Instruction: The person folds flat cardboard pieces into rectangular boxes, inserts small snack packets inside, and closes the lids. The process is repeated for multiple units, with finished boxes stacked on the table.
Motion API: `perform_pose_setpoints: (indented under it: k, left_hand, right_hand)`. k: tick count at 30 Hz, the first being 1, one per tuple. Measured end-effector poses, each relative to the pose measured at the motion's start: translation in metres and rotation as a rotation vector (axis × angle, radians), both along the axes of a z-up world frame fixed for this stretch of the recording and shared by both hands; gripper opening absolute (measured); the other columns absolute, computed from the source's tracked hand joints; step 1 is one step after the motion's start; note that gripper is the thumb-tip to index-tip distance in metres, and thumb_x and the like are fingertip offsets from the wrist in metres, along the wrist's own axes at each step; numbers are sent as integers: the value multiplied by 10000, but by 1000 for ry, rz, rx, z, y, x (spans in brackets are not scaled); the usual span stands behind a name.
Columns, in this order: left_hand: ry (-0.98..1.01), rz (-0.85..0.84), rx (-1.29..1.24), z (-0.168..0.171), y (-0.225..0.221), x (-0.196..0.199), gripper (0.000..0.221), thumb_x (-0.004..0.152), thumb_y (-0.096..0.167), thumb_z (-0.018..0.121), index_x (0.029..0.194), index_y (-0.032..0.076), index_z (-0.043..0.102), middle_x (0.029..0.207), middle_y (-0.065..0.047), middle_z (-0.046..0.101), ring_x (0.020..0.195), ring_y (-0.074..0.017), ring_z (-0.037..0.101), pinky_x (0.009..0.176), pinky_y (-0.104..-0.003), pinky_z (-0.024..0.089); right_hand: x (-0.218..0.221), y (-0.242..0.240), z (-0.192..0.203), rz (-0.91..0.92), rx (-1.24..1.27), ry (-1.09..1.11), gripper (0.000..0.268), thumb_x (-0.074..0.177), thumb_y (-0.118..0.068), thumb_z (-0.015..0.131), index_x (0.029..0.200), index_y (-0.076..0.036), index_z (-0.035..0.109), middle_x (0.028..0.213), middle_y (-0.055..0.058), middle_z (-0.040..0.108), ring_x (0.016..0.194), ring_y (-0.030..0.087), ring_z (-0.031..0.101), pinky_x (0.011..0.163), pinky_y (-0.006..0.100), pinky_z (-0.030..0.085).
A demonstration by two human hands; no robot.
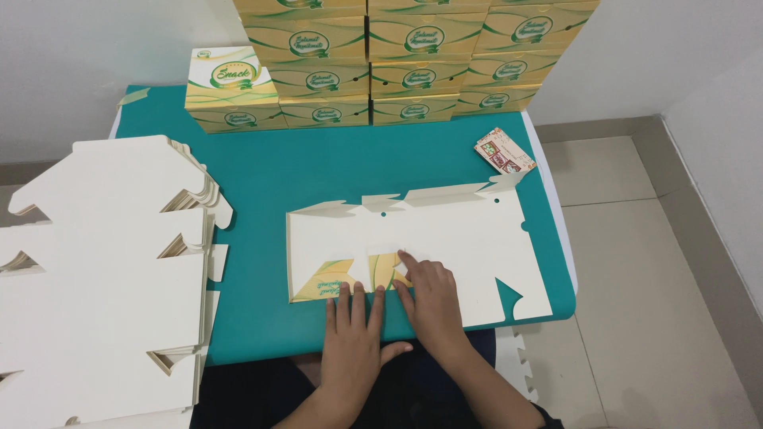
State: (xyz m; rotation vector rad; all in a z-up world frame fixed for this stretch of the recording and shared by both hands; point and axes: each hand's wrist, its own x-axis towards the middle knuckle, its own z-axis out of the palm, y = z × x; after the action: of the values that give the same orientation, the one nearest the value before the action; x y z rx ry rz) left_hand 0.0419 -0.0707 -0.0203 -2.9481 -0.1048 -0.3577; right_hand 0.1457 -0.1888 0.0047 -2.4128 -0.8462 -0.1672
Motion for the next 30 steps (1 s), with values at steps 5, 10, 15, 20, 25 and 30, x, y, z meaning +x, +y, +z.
perform_pose_setpoints:
  k: [5, 10, 15, 20, 25, 30]
  left_hand:
    - [12, 11, -28, 0, 1, 5, 1060, 589, 935, 468, 1342, 190, 455, 1327, -166, 476, 1263, -370, 430, 1009, -510, 376]
    - [24, 2, 5, 0, 2, 3, 1196, 530, 988, 446, 1408, 177, 396, 1342, -164, 467, 1274, -377, 421, 1024, -493, 361]
    - [-15, -4, -24, -6, 1, 2, 1119, 587, 964, 404, 1372, 167, 432, 1353, -184, 459, 1287, -388, 404, 1026, -521, 358]
    - [0, 12, 9, -2, -2, 3, 1150, 548, 971, 421, 1375, 171, 420, 1360, -177, 456, 1295, -387, 400, 1031, -525, 349]
    - [50, 35, 77, 2, -4, 2, 1190, 546, 934, 479, 1453, 182, 310, 1408, -168, 408, 1318, -389, 370, 1052, -525, 333]
    - [32, 26, 24, -3, -3, 3, 1165, 533, 960, 439, 1394, 179, 388, 1382, -180, 433, 1311, -391, 375, 1055, -547, 316]
  right_hand:
    - [-10, 1, 1, 52, -42, -268, 253, 835, -142, 642, 1086, -117, 618, 984, 93, 541, 940, 286, 514, 776, 414, 420]
    - [-15, -8, 3, 217, -89, -362, 380, 864, -203, 565, 1213, -53, 576, 1127, 94, 581, 1013, 277, 545, 879, 425, 410]
    - [-11, -29, 10, 121, -149, -461, 277, 846, -111, 629, 1121, -126, 660, 1039, -19, 650, 883, 174, 566, 1021, 472, 339]
    - [-15, -17, 8, 148, -155, -544, 235, 896, -85, 567, 1114, -43, 646, 1012, 53, 638, 928, 226, 574, 1077, 522, 318]
    - [-19, -4, 14, 235, -174, -563, 265, 936, -119, 528, 1159, 6, 596, 1051, 108, 606, 993, 259, 557, 1099, 552, 292]
    - [-11, -17, 19, 206, -42, -369, 231, 844, -70, 568, 1054, -94, 659, 968, 21, 633, 966, 235, 567, 1114, 587, 185]
